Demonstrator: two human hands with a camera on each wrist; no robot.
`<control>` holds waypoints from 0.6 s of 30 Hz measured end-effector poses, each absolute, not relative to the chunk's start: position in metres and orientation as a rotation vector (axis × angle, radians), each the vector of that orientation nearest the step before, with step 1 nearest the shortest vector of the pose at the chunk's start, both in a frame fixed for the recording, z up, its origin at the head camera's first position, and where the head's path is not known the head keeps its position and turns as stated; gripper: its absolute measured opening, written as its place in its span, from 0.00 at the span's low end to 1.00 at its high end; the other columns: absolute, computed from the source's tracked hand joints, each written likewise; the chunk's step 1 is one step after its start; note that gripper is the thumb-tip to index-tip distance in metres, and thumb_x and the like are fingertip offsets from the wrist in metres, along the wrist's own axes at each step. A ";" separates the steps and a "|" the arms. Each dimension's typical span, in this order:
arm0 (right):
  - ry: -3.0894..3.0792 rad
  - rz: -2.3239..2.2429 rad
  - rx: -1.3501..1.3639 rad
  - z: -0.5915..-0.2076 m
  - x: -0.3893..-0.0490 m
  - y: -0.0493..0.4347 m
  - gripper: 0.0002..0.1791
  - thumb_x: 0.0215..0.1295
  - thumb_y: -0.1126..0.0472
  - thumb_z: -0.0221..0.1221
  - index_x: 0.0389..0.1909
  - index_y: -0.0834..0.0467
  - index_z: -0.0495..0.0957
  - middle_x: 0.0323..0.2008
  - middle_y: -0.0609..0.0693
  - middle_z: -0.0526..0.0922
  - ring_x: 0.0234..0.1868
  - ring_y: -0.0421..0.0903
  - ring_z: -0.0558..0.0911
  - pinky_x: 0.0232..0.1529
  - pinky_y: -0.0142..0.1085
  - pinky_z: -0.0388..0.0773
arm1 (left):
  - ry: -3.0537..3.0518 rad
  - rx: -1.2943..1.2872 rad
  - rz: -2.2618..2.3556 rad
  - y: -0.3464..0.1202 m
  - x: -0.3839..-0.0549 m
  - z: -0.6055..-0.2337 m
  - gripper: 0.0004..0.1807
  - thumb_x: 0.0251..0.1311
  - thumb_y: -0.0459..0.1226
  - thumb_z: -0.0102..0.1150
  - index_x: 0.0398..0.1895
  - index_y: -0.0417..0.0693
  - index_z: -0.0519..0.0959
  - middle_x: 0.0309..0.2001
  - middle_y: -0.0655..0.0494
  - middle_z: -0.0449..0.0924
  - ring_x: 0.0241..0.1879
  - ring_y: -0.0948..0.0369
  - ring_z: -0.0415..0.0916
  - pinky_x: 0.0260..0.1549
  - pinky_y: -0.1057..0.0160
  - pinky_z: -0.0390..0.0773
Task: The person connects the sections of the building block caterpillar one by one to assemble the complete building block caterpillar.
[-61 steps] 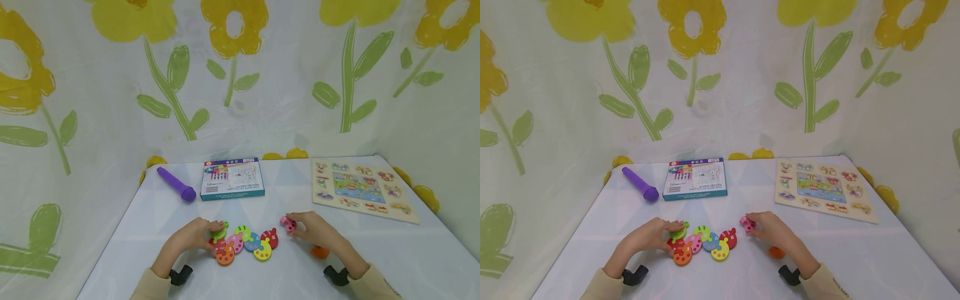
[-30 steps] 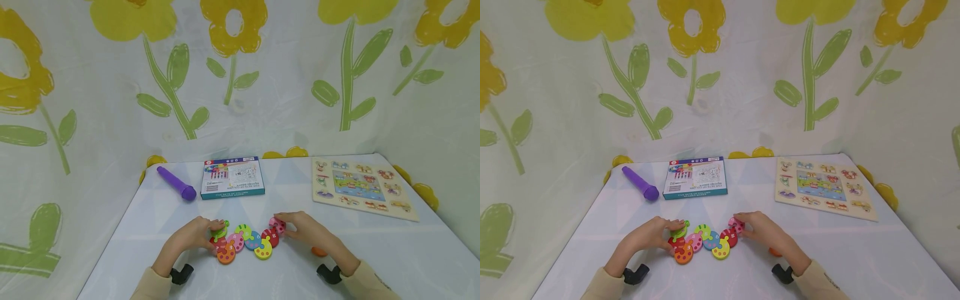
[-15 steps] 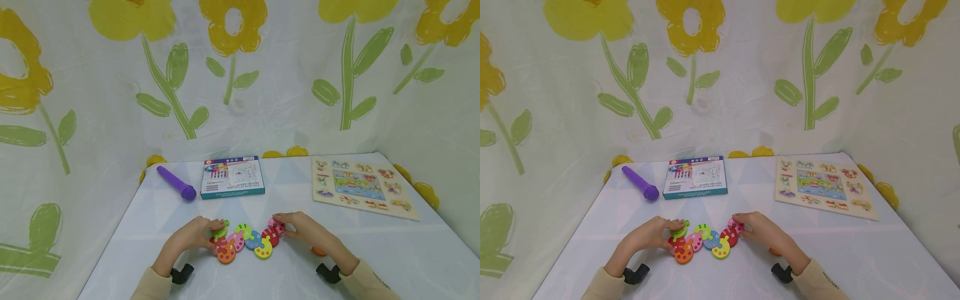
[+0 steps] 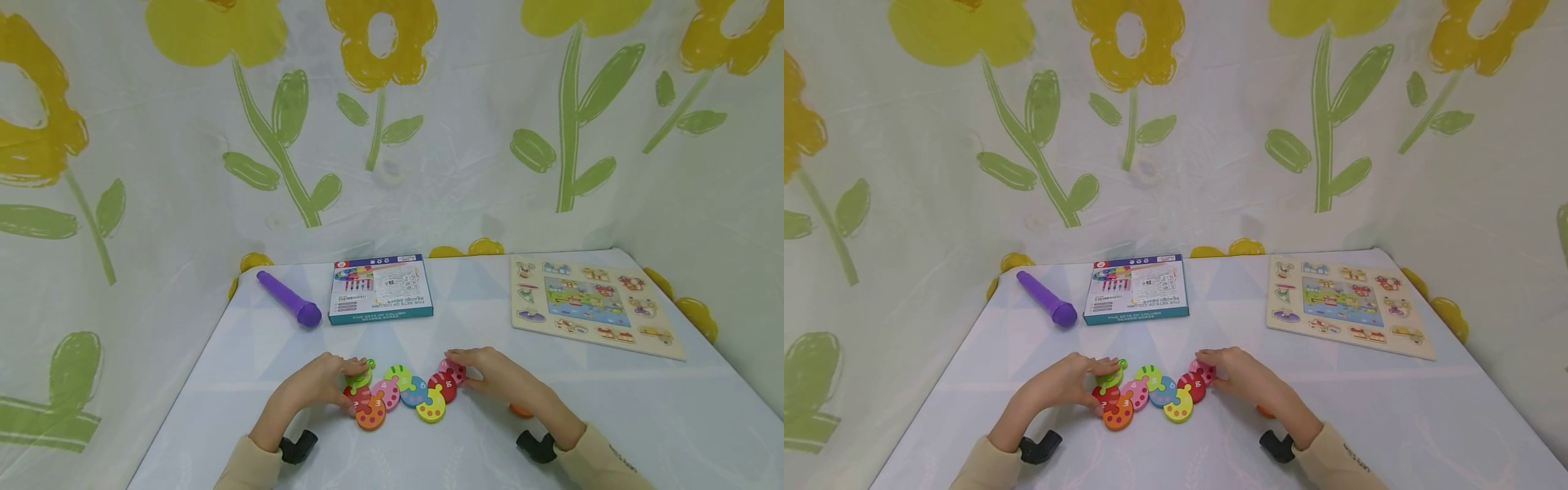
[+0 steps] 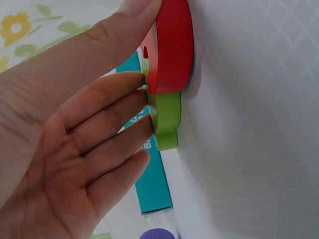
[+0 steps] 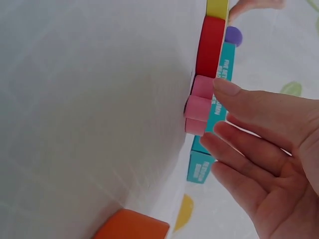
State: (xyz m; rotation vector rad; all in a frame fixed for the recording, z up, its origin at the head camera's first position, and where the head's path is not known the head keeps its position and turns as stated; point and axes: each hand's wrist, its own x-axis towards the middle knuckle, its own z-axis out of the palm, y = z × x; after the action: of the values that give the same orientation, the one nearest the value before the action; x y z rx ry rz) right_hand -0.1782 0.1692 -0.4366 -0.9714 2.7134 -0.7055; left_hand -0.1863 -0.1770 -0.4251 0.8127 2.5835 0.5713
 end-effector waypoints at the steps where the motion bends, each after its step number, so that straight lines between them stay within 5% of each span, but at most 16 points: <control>1: 2.714 -0.706 -0.969 -0.436 -0.178 0.169 0.28 0.56 0.65 0.68 0.60 0.64 0.75 0.58 0.56 0.78 0.59 0.54 0.76 0.53 0.44 0.78 | 2.584 0.810 0.570 -0.177 -0.186 -0.425 0.38 0.42 0.44 0.77 0.61 0.50 0.77 0.61 0.56 0.74 0.62 0.52 0.70 0.58 0.51 0.73; 18: 2.718 -0.756 -0.843 -0.428 -0.172 0.179 0.28 0.57 0.62 0.68 0.59 0.62 0.76 0.57 0.55 0.79 0.59 0.54 0.76 0.53 0.47 0.77 | 2.580 0.820 0.581 -0.178 -0.186 -0.426 0.37 0.42 0.44 0.77 0.61 0.50 0.77 0.61 0.55 0.74 0.63 0.52 0.69 0.58 0.51 0.72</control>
State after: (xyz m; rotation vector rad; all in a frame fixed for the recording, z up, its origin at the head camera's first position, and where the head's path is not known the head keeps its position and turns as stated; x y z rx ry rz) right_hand -0.1717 0.1786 -0.4277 -0.8427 2.7177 -0.7564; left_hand -0.1862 -0.1776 -0.4257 0.8204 2.5800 0.5813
